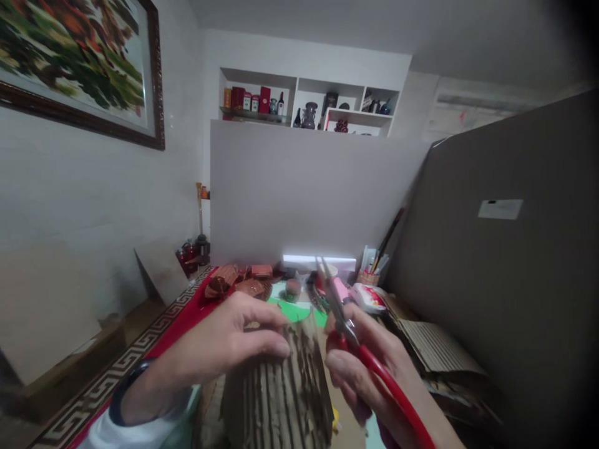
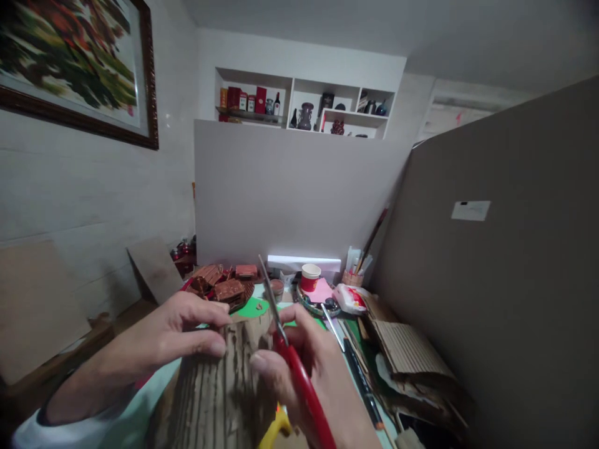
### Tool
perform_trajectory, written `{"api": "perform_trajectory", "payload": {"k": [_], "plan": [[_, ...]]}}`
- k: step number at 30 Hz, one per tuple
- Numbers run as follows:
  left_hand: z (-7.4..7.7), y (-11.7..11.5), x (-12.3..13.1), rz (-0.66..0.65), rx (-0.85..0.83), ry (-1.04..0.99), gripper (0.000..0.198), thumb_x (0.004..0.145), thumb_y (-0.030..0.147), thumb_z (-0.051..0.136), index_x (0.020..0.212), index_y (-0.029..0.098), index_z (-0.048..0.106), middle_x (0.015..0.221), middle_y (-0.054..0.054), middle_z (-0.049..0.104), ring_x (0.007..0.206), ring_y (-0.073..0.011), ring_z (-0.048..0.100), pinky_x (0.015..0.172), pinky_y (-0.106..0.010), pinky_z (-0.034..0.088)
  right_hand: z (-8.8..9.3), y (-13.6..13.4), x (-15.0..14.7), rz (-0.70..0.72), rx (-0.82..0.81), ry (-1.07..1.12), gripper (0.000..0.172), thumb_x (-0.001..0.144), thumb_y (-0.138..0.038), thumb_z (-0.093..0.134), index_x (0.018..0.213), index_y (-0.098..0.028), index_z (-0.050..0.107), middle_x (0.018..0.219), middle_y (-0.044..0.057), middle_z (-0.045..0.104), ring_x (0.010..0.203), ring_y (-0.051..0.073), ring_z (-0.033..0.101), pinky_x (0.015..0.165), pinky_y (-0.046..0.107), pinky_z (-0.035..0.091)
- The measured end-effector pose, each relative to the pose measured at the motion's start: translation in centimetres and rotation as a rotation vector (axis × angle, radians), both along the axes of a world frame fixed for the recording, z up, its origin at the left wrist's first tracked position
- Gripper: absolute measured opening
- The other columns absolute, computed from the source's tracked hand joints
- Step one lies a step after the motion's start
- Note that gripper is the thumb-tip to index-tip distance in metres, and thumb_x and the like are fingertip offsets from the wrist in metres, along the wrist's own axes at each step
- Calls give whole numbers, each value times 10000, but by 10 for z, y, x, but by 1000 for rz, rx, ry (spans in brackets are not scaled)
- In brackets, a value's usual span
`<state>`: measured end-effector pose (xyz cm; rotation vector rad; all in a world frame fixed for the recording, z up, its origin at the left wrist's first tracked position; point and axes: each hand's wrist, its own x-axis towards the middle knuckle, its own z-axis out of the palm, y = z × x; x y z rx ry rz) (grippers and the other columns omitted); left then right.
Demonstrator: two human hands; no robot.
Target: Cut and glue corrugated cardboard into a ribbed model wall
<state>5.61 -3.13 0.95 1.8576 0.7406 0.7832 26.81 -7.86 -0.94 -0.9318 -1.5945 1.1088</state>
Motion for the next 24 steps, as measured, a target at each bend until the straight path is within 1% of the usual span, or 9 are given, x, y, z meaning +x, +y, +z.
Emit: {"api": "perform_trajectory", "payload": {"k": [2,5,6,9,12,16,19,21,24], "plan": [[-1,0,0,3,-5,9,99,784,202,700,731,191,784,685,20,665,746,-175,572,698,-278,416,1,1,1,-64,47,17,349,767,-366,802,933,-237,523,694,-68,554,544,76,492,476,179,400],[-3,0,3,-15,-23,17,117,793,202,688,810,189,803,801,-8,715,802,-191,597,727,-287,423,-1,3,-4,-117,171,46,406,749,-290,810,1039,-252,527,812,-34,653,716,129,641,659,237,534],[-3,0,4,-22,-25,16,123,798,205,688,831,189,806,825,-14,725,813,-195,606,734,-290,427,-2,4,-6,-142,231,53,405,770,-275,789,1074,-261,523,845,-25,667,748,138,661,693,253,550],[-6,0,10,-37,-23,0,121,817,213,687,830,189,804,839,-19,743,847,-201,629,769,-292,439,-10,5,-12,-198,426,13,411,841,-200,705,1177,-313,497,918,-24,668,805,143,670,714,263,558],[-8,-1,14,-51,-17,-16,152,840,187,667,893,213,807,905,-8,770,903,-195,648,812,-276,440,-18,6,-15,-278,530,-81,437,862,-144,648,1211,-351,486,932,-33,643,829,145,659,720,269,548],[-9,-4,16,-52,9,-16,184,863,179,643,879,256,809,869,32,754,853,-164,644,773,-248,429,-24,5,-20,-388,588,-145,404,816,-97,615,1143,-311,511,907,-27,636,772,148,626,706,293,526],[-9,-6,17,-52,39,-3,187,871,199,638,913,256,811,913,17,755,898,-184,650,806,-267,429,-24,5,-21,-424,496,-180,292,834,-156,599,1088,-270,509,824,-23,618,706,153,606,655,296,515],[-9,-6,17,-20,66,17,184,871,212,637,931,244,808,924,2,754,904,-199,651,810,-282,434,-23,8,-17,-443,460,-171,252,860,-189,575,1093,-253,501,815,-16,620,691,153,613,637,291,514],[-8,-7,15,62,88,23,150,852,210,655,828,235,802,814,17,737,793,-172,631,725,-260,436,-16,16,-3,-540,481,-76,284,843,-210,597,1111,-231,504,888,14,659,725,156,644,651,292,525]]}}
